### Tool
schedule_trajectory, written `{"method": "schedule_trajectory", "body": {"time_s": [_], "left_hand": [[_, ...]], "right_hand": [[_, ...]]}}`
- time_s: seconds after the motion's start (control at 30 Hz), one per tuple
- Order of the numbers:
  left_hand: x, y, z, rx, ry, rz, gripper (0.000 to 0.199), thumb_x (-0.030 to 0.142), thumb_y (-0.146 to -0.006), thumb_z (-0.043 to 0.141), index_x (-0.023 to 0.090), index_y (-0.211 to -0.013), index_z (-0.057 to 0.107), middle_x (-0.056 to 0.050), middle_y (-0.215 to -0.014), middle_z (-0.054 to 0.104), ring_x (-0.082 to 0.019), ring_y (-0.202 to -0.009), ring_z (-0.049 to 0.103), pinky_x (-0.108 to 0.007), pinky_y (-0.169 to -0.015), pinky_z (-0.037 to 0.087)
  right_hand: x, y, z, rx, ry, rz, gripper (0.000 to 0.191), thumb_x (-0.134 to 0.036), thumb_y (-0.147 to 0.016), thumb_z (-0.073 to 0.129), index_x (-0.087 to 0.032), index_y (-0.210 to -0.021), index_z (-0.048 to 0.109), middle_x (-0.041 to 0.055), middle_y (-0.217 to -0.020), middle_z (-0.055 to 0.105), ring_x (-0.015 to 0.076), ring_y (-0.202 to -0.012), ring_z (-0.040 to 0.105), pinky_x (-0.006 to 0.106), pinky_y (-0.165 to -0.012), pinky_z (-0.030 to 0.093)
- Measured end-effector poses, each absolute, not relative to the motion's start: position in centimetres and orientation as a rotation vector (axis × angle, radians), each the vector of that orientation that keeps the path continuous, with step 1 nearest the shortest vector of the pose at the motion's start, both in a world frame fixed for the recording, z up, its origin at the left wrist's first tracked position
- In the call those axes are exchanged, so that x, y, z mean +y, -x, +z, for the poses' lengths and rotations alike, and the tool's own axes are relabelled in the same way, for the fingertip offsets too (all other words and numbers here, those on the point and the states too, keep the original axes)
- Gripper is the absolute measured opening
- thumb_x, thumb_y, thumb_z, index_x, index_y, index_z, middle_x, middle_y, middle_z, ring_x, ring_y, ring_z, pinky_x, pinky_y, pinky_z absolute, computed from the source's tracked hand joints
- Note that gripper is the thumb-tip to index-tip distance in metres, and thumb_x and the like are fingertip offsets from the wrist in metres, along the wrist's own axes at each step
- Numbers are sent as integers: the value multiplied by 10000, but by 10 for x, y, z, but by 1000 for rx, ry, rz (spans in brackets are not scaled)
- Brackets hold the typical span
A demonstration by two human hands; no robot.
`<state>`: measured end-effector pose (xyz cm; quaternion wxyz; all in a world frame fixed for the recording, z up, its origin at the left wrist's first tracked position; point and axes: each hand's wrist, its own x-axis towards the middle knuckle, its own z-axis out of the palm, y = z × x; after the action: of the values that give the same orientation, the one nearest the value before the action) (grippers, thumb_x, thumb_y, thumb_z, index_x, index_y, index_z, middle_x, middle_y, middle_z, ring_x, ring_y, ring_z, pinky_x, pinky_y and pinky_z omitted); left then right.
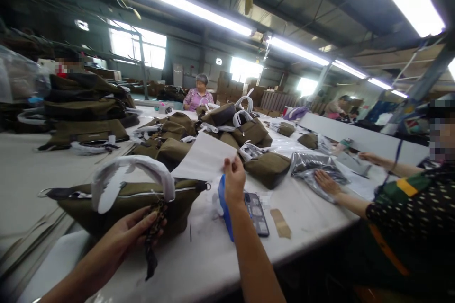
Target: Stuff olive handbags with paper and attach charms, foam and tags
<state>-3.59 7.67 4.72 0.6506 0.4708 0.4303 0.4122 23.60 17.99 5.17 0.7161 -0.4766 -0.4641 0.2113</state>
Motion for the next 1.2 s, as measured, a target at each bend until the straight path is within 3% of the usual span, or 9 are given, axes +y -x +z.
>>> {"method": "schedule_trajectory", "body": {"time_s": [0.07, 0.2, 0.4, 0.5, 0.67, 0.8, 0.9, 1.03, 1.2], "left_hand": [[79, 35, 47, 950, -1064, 927, 556, 610, -743, 850, 167, -1065, 755, -72, -982, 732, -174, -830, 657, -251, -707, 554], [83, 35, 44, 953, -1079, 896, 534, 588, -776, 842, 165, -1091, 758, -81, -1010, 758, -170, -882, 676, -240, -756, 554], [80, 29, 40, 992, -1109, 893, 533, 625, -759, 827, 136, -950, 735, -66, -889, 748, -186, -776, 693, -308, -743, 583], [79, 31, 40, 1090, -1243, 883, 575, 683, -780, 755, 145, -983, 731, -85, -928, 770, -242, -830, 718, -346, -746, 588], [77, 44, 53, 1475, -1805, 861, 617, 704, -793, 654, 181, -1101, 768, -100, -1076, 808, -346, -1035, 731, -393, -886, 546], [74, 51, 75, 1587, -2120, 764, 514, 672, -842, 572, 213, -936, 783, -73, -863, 806, -325, -872, 752, -369, -785, 529], [72, 50, 84, 1546, -2076, 700, 507, 685, -848, 559, 212, -804, 734, -38, -646, 724, -267, -661, 720, -329, -645, 499], [65, 38, 72, 1307, -1505, 749, 580, 737, -759, 656, 180, -905, 724, -68, -844, 782, -225, -608, 708, -298, -542, 519], [49, 22, 38, 1193, -1091, 872, 637, 682, -640, 822, 145, -978, 752, -104, -885, 793, -270, -738, 758, -339, -636, 614]], "right_hand": [[131, -252, 52, -939, 1064, 508, 510, -629, -851, 709, -152, -1020, 650, 35, -845, 668, 144, -708, 599, 257, -672, 514], [39, -264, 41, -775, 1029, 837, 491, -563, -763, 857, -177, -1008, 680, 54, -881, 715, 159, -708, 657, 256, -623, 549], [1, -248, 7, -1158, 1209, 1244, 450, -565, -878, 736, -154, -1059, 704, 101, -901, 757, 202, -655, 712, 290, -539, 571], [18, -234, -7, -1387, 1357, 1113, 395, -505, -895, 690, -135, -1025, 743, 114, -912, 768, 225, -715, 726, 282, -547, 555], [40, -211, -7, -1590, 1405, 853, 265, -353, -917, 637, -144, -975, 790, 74, -806, 759, 194, -704, 694, 269, -624, 529], [43, -195, 1, -1717, 1472, 576, 188, -233, -877, 626, -165, -915, 796, 62, -773, 743, 186, -740, 676, 277, -724, 496], [44, -183, 3, -1715, 1498, 490, 179, -240, -854, 624, -160, -769, 760, 51, -685, 698, 175, -680, 628, 282, -697, 452], [48, -165, -5, -1337, 1249, 878, 246, -360, -875, 632, -165, -863, 780, 41, -769, 739, 192, -730, 657, 283, -682, 473], [54, -143, -16, -903, 799, 1416, 309, -371, -847, 707, -159, -1057, 788, 71, -1005, 781, 237, -964, 706, 357, -929, 529]]}}
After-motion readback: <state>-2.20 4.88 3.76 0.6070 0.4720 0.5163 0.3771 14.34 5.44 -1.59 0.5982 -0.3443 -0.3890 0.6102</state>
